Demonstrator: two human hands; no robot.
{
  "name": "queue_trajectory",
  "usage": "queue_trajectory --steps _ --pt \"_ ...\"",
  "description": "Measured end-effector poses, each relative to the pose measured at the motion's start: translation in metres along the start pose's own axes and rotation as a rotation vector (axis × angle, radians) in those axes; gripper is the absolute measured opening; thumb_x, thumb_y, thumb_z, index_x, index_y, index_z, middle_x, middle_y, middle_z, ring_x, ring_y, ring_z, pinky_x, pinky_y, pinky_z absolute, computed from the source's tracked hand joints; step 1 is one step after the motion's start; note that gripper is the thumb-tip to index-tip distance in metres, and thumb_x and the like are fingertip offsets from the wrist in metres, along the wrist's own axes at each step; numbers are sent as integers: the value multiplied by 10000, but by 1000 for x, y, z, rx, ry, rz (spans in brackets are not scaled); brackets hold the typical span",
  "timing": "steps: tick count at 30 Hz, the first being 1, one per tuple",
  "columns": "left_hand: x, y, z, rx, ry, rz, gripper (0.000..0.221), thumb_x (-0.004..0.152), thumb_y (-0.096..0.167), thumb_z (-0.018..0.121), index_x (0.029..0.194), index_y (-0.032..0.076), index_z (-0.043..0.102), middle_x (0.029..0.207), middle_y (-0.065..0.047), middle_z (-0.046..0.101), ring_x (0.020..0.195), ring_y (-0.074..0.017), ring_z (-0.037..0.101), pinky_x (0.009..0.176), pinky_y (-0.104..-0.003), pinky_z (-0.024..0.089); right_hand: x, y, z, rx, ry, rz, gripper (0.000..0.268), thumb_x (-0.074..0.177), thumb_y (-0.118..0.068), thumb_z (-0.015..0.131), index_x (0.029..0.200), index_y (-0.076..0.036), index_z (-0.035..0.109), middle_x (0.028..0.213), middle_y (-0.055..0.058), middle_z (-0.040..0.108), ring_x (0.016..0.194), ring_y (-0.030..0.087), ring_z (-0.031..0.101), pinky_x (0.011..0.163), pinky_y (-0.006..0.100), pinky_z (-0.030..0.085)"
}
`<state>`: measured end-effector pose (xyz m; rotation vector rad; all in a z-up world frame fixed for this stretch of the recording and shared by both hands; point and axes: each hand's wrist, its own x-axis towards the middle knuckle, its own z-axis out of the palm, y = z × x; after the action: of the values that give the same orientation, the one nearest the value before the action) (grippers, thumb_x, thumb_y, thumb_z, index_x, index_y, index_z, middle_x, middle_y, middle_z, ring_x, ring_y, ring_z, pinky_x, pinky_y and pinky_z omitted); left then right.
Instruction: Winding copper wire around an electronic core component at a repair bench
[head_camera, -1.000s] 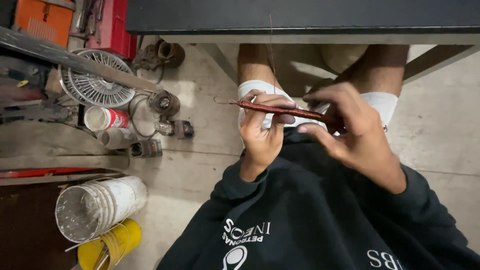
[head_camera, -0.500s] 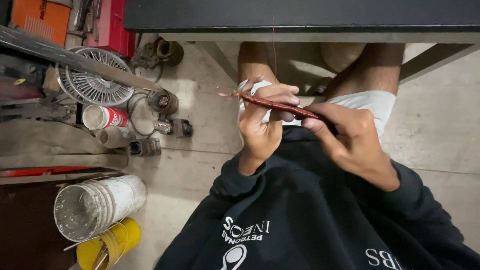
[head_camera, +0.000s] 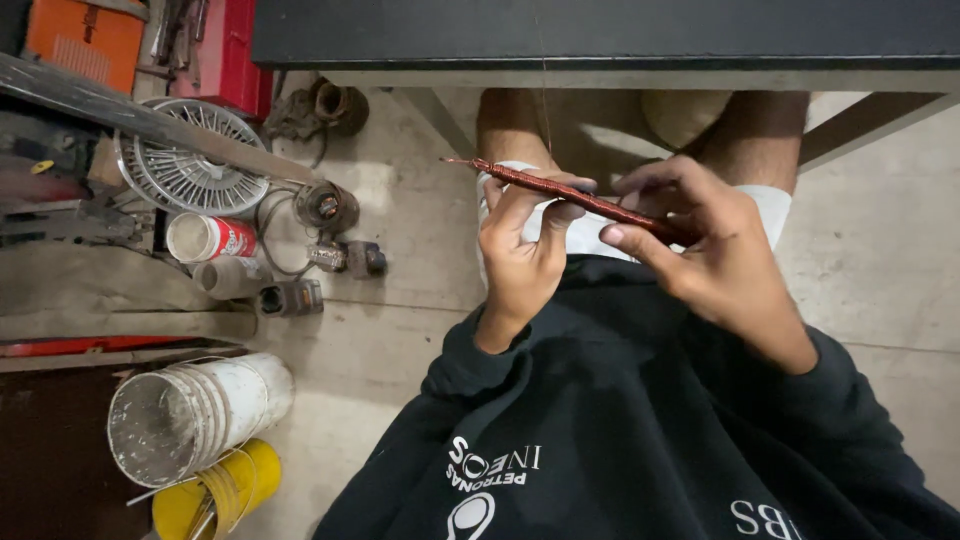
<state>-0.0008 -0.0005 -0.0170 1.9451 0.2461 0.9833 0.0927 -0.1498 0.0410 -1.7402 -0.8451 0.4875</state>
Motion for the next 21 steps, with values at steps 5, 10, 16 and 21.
queue_trajectory --steps 5,10,16,21 --pt "3 0 1 -46 19 7 148 1068 224 586 1041 133 699 1019 -1 742 974 -190 719 1116 -338 380 -3 5 2 -179 121 -309 158 1002 -83 750 1060 44 676 968 141 662 845 216 613 716 294 482" --pt "9 -1 3 -174 33 74 212 1093 217 538 1007 72 667 1008 -44 729 978 -243 726 998 -361 540 1 7 1 -210 84 -363 133 1047 -66 668 1069 64 690 960 149 689 826 238 626 729 323 469" --pt "16 5 2 -205 17 39 177 1096 136 528 1018 107 684 1113 -72 726 1079 -209 721 1159 -355 445 8 14 2 -225 -7 -274 296 1122 -193 490 923 -21 626 819 63 628 737 189 585 712 316 417" --pt "17 -10 5 -381 34 87 221 1016 273 643 1023 88 765 1065 -72 763 1068 -215 716 1090 -376 463 18 37 6 -17 -62 -261 270 1118 -132 487 925 -39 650 635 109 611 533 252 505 571 393 471"
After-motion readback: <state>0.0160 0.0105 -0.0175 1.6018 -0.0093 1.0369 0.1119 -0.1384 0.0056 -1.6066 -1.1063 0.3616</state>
